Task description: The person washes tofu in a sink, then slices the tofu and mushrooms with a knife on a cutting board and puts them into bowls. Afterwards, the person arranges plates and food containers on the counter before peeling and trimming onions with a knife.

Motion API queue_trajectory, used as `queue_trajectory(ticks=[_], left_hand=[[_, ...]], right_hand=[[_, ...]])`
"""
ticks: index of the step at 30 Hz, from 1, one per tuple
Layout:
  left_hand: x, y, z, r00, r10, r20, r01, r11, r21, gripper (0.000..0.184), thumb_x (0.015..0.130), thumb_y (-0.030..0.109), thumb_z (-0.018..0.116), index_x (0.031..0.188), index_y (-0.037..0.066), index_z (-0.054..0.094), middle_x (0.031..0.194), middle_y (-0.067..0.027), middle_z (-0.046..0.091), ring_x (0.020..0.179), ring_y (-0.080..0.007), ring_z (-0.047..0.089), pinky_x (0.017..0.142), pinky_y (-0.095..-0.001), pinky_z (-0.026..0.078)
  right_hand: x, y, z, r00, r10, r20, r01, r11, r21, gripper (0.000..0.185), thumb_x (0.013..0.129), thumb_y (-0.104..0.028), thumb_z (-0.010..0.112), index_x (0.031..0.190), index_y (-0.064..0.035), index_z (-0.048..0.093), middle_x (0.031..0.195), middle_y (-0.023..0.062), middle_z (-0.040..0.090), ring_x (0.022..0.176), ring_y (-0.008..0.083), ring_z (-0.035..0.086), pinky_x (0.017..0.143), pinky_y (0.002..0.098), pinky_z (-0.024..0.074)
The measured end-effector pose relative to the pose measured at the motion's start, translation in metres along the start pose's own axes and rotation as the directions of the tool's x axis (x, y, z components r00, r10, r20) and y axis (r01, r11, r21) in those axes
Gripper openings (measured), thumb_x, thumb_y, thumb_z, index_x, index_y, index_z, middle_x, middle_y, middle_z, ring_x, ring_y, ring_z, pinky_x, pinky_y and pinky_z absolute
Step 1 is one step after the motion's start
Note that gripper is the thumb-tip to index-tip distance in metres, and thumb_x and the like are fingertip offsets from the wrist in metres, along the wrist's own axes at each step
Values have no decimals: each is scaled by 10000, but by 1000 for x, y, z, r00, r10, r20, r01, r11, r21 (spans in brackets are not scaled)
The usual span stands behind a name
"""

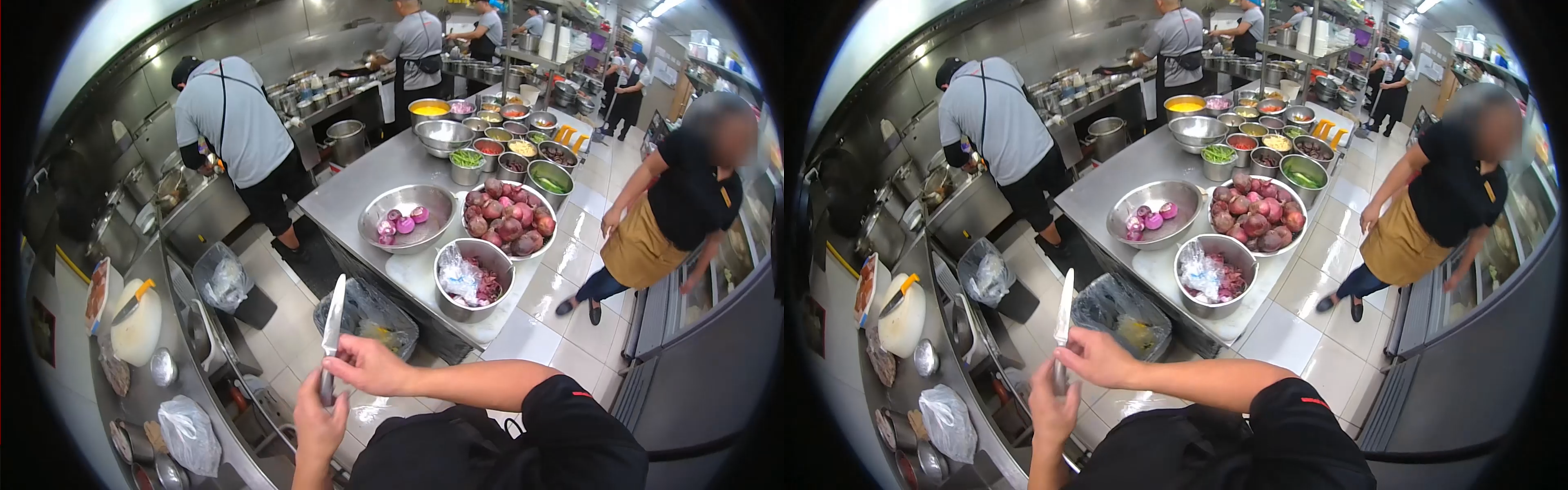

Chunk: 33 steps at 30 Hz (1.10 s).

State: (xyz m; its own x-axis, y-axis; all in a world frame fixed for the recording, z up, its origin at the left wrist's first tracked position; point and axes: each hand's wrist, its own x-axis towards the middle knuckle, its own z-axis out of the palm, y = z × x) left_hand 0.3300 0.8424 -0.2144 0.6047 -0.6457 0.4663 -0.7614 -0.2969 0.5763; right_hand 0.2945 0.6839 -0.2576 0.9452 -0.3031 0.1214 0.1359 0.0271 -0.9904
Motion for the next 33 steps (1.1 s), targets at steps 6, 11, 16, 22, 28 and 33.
queue_trajectory(ticks=[6,11,16,22,28,33], left_hand=[[50,18,125,926,-300,229,351,907,-233,201,874,70,640,1011,1,511,779,-119,605,683,-225,605,644,-364,483],[75,46,183,879,-400,258,467,832,-300,193,952,186,615,1010,25,524,694,-53,557,629,-150,555,609,-321,466],[90,75,211,813,-466,349,577,725,-376,227,977,235,607,1003,22,532,687,-38,564,634,-144,565,601,-325,473],[94,66,245,797,-519,310,593,769,-238,273,911,222,685,963,10,521,703,-84,590,648,-173,590,595,-348,473],[112,56,259,766,-539,350,642,673,-368,315,875,223,712,958,-3,508,742,-84,590,666,-170,582,621,-335,478],[117,41,260,755,-493,432,652,634,-416,315,876,227,708,971,0,512,776,-82,582,695,-160,578,659,-333,489]], right_hand=[[-25,-68,-206,985,-159,61,157,718,-678,225,885,-265,658,987,-67,688,877,147,684,830,364,665,746,450,536],[-32,-43,-322,865,447,227,6,444,-896,144,822,-187,657,887,-87,739,874,150,709,864,355,682,776,456,542],[-11,-23,-309,754,578,312,168,290,-942,194,768,-167,678,892,-31,739,877,177,715,862,349,704,730,450,566],[-1,-5,-294,747,587,313,221,226,-949,223,706,-187,726,871,-38,747,914,167,724,877,326,718,729,431,576],[10,-13,-309,697,667,262,145,226,-963,331,687,-288,759,924,-59,735,917,153,722,886,334,704,758,446,561],[6,-8,-312,705,674,221,24,289,-957,491,669,-352,777,1054,-64,679,892,148,712,882,329,694,786,423,545]])
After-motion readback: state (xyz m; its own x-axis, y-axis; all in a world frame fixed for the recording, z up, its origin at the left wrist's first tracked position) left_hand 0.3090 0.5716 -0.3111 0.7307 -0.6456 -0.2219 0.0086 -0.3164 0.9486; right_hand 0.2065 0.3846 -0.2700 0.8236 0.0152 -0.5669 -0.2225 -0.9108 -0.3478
